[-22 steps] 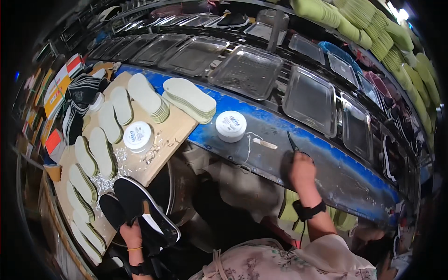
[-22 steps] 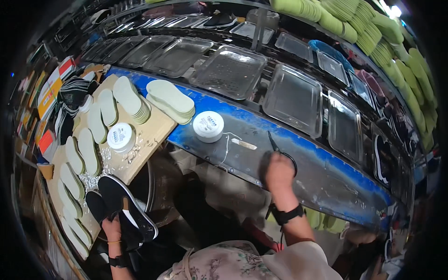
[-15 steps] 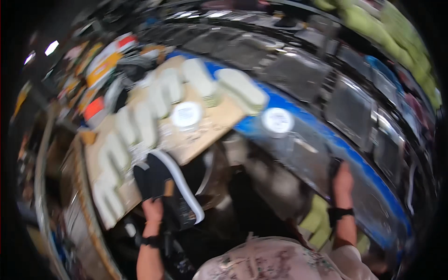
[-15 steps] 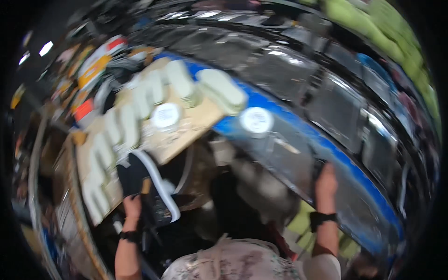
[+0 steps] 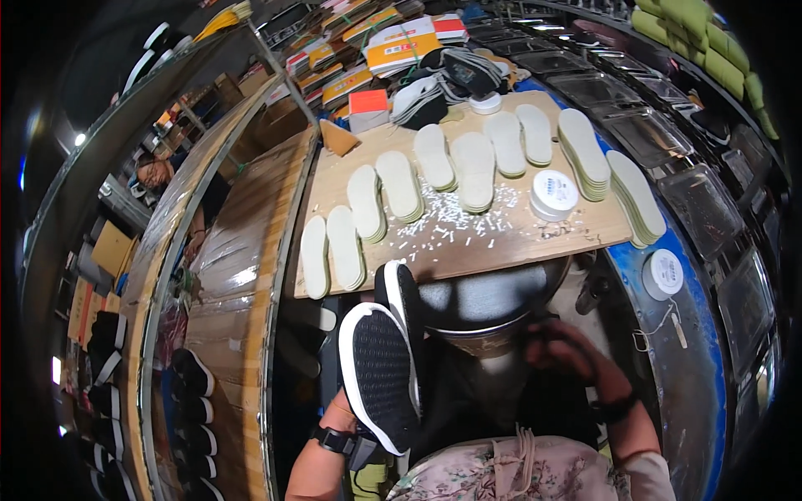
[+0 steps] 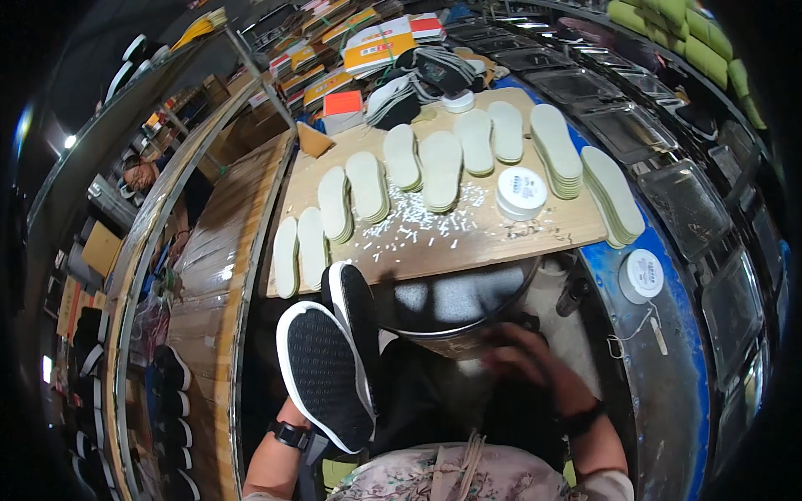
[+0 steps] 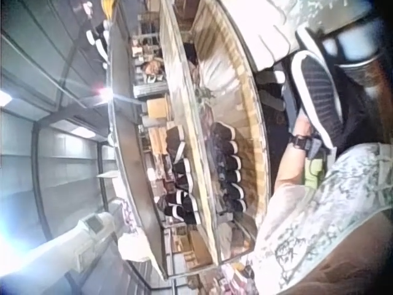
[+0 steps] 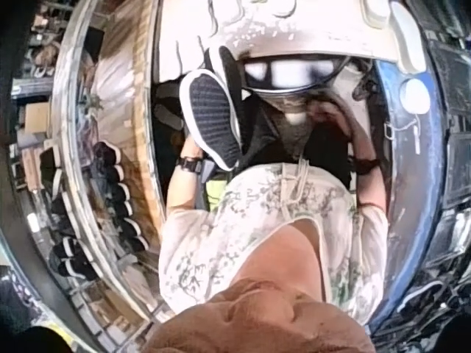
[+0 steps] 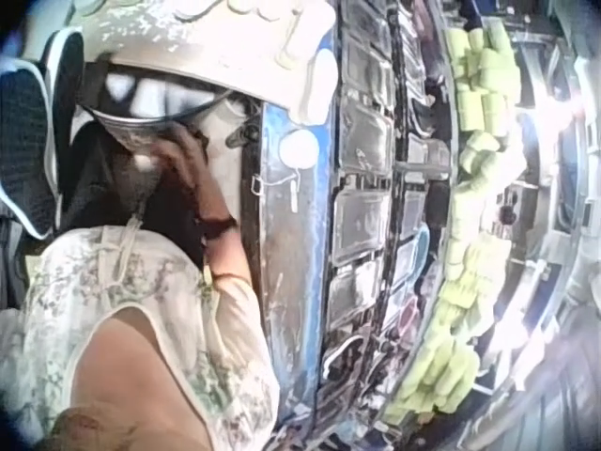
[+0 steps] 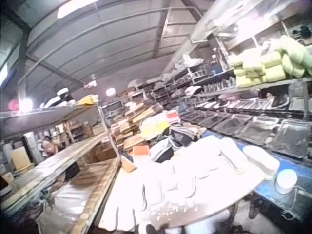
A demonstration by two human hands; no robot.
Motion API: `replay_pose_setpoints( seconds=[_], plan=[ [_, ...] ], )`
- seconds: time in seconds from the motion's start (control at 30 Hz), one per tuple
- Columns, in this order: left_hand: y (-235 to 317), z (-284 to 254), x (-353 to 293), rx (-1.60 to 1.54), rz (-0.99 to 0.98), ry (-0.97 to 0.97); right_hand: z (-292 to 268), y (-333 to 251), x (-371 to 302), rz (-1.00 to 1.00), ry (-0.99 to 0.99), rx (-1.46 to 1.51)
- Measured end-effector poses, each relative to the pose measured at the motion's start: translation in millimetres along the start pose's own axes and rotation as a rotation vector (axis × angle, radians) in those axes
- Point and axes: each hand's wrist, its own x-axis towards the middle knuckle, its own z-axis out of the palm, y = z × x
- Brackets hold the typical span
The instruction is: Inserting insoles into shoes and organizing finished components on a rack in a factory.
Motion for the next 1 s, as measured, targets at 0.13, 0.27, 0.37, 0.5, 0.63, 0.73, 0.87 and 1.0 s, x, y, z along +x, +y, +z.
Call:
replay_pose_setpoints(
  seconds=[0.13,0.27,0.37,0.5,0.63,0.73,0.87,1.0],
  plan=[
    [-14,5,-25,0.321,0.109,-0.059,88,-1,55,-0.417,-0.151,-0.925],
    [-14,-3,-22,-0.173,-0.053,-0.331,119,-8,66,-0.474,-0.007,-1.116],
    [-13,2,-23,-0.273,-0.169,-0.203,123,-6,66,-0.433,0.017,-1.232],
    [-19,1,-10,-0.338,-0.221,-0.095,107,11,67,-0.308,0.057,-1.083],
    [-30,-15,8,-0.215,-0.221,-0.033,100,2,37,-0.308,0.031,-0.976],
    [-34,-8,13,-0.082,-0.205,0.013,109,-7,25,-0.315,0.060,-1.024],
    [-43,-4,16,0.401,-0.092,0.025,99,-6,26,-0.343,0.117,-1.056],
    [-42,9,22,0.500,-0.043,-0.054,83,4,34,-0.466,0.123,-0.992]
  ],
)
